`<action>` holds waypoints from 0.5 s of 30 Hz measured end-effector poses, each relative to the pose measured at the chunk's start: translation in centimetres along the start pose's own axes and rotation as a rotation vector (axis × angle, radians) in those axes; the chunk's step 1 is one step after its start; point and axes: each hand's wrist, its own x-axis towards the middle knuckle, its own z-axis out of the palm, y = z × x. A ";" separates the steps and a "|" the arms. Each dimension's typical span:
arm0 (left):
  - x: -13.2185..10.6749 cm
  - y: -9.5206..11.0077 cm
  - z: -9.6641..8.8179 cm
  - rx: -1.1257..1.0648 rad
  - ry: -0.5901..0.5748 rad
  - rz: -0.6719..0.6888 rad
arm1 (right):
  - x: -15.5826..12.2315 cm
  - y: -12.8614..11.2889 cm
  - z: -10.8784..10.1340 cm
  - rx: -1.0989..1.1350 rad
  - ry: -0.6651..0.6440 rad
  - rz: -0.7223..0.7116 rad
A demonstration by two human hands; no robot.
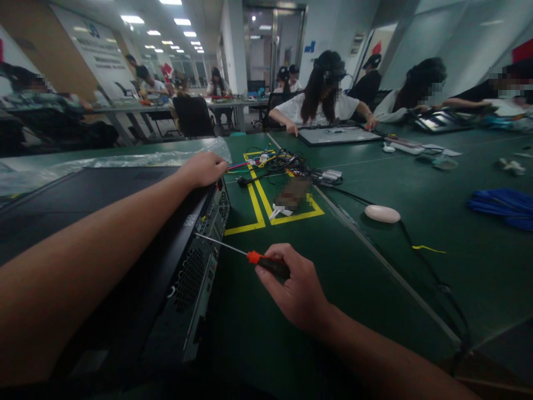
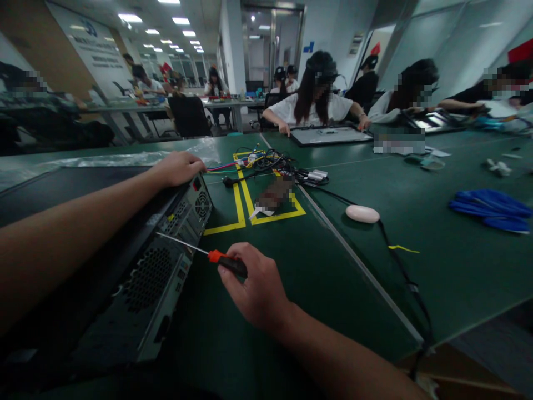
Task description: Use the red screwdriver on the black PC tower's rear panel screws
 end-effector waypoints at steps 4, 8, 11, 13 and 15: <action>0.0 0.0 0.0 0.004 -0.013 0.034 | 0.0 0.1 0.0 -0.007 -0.003 0.016; 0.0 0.2 -0.1 0.008 -0.015 0.012 | 0.0 0.1 0.0 -0.012 -0.014 0.021; -0.1 0.2 -0.2 0.022 -0.018 0.020 | -0.1 0.1 0.1 -0.016 -0.007 0.019; 0.0 0.2 -0.2 0.022 -0.024 0.024 | -0.1 0.2 0.1 -0.018 -0.006 0.020; 0.0 0.1 -0.1 0.018 -0.026 0.020 | -0.1 0.2 0.1 -0.017 -0.006 0.020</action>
